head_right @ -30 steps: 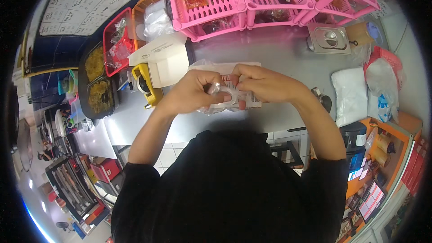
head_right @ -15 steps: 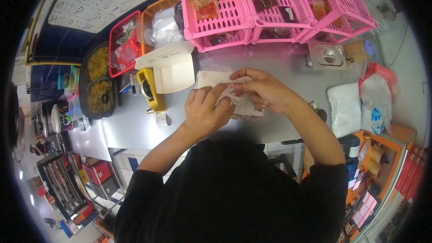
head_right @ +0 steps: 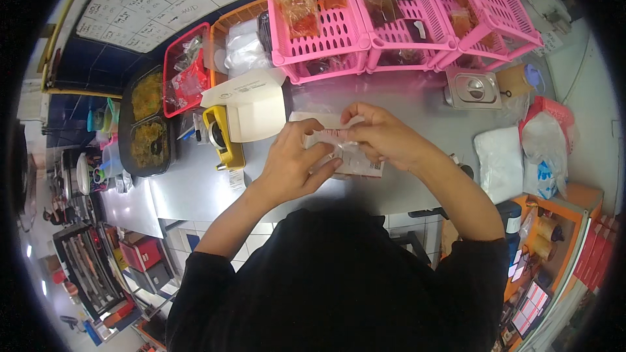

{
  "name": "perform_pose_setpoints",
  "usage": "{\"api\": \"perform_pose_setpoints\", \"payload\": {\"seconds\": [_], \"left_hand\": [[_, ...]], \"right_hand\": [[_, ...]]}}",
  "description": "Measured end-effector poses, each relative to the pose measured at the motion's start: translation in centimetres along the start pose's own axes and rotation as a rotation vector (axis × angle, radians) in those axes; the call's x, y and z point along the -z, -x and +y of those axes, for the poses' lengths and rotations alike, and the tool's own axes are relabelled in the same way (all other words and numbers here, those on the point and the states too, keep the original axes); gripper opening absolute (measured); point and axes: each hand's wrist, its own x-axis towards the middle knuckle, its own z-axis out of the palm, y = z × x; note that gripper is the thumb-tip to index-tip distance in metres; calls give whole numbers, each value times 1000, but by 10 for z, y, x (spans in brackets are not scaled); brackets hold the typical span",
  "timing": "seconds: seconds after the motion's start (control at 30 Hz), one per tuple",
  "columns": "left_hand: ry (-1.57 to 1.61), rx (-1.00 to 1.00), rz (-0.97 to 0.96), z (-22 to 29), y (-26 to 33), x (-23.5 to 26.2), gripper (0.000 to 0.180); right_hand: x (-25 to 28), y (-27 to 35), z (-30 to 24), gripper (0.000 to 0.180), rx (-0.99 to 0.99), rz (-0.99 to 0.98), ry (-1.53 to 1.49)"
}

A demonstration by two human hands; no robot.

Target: The person prints receipts, checks order details, packs fried chicken into cardboard boxes, and seals the boxes with tape. Then, the person puts the boxes into a plastic bag, ties it, hands the package to a customer at the counter window, and tears off another receipt from the printer.

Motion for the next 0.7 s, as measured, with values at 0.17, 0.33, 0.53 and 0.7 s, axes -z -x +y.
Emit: {"api": "perform_pose_setpoints", "payload": {"seconds": [0.17,0.33,0.53,0.7], "left_hand": [[11,13,-171,-19,7,13,21],[33,-7,-188,-17,11,5,19],[2,-42,-127,-9,23,-12,15],[-66,-57,-126,-5,24,-15,18]], "right_hand": [[16,-9,-4,12,56,-21,332],[17,-12,-22,12,-64,86,174],[11,-18,-14,17,-128,0,357],[8,-21,-5,26,-57,26,327]]}}
